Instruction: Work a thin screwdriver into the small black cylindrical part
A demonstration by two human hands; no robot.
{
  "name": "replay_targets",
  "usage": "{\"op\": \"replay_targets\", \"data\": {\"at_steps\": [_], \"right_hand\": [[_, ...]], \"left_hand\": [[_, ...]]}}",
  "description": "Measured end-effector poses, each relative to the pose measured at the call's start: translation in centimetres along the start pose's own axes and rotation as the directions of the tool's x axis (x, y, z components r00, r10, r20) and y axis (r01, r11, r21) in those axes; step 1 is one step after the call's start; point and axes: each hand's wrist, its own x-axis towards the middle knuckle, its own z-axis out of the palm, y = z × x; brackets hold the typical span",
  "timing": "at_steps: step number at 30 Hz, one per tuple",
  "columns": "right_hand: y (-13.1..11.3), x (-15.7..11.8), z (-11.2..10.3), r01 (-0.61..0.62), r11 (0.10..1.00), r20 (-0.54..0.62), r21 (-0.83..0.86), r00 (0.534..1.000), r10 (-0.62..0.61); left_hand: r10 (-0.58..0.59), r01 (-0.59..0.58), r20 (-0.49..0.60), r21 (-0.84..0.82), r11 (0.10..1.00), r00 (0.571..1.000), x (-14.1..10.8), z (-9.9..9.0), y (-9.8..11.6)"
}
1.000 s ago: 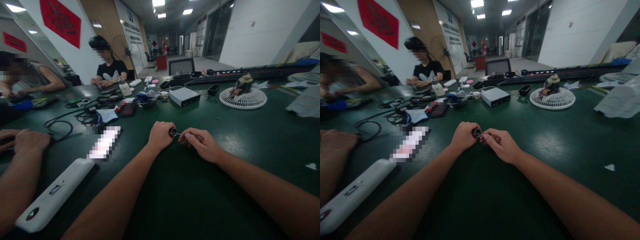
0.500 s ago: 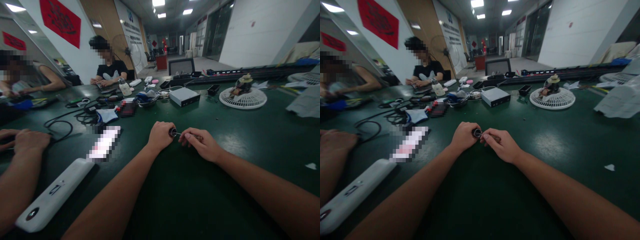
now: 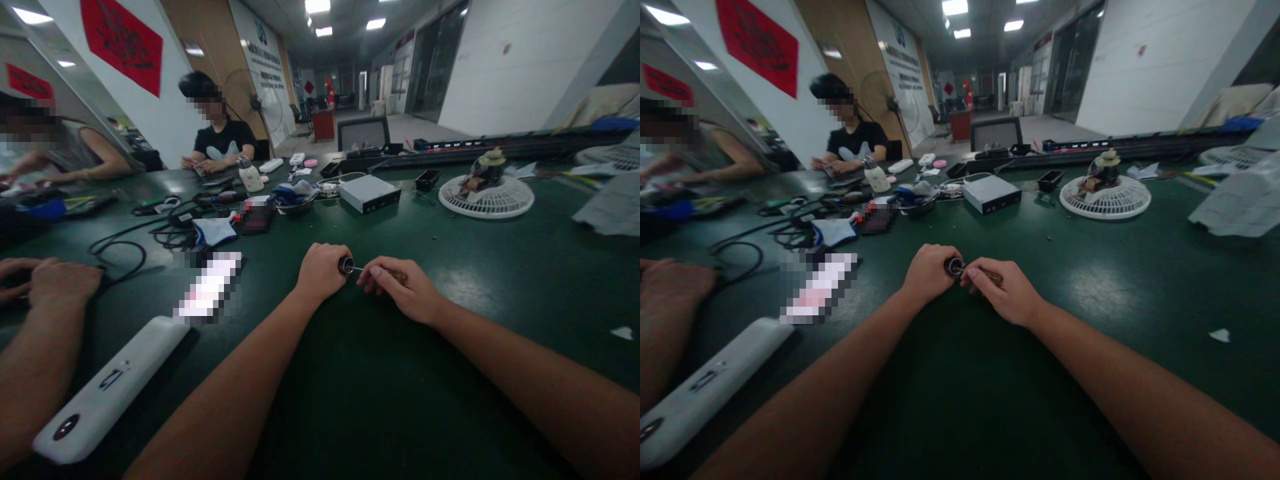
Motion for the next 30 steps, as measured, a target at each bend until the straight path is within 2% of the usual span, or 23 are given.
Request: {"op": "replay_targets", "data": {"at_steps": [2,6,8,14,16,22,28,30], "right_hand": [[0.08,0.00,-0.01,0.000,1.000,-0.011,0.010,1.000,0.000],[0.08,-0.01,-0.05,-0.004,1.000,-0.154,-0.021,0.988,0.001],[-0.01,-0.01,-0.04,0.007,0.999,-0.187,-0.047,0.982,-0.015],[0.10,-0.07,-0.04,0.018,1.000,-0.025,0.014,1.000,-0.018],[0.24,-0.09,-0.06,0.015,1.000,-0.032,0.014,0.999,-0.015],[0.12,-0.08,-0.06,0.011,0.998,-0.181,-0.058,0.983,-0.021],[-0.02,-0.11,0.00,0.039,0.999,-0.036,-0.028,0.999,-0.040],[0.03,-0.11,0.01,0.022,1.000,-0.059,-0.018,0.998,-0.023]], "left_hand": [[0.001,-0.001,-0.001,0.004,1.000,1.000,0.00,0.01,0.01],[0.006,-0.006,-0.010,0.014,1.000,1.000,0.02,0.04,0.05],[0.004,-0.004,-0.010,0.012,1.000,1.000,0.03,0.03,0.06],[0.002,-0.002,-0.001,0.001,1.000,1.000,0.01,-0.05,0.06],[0.005,-0.006,0.008,0.004,1.000,1.000,0.01,-0.06,0.06],[-0.006,0.006,0.008,0.004,1.000,1.000,0.05,-0.03,0.08],[0.000,0.000,0.001,0.011,1.000,1.000,0.00,-0.05,0.09],[0.003,-0.003,0.008,0.013,1.000,1.000,0.01,-0.06,0.10]]}}
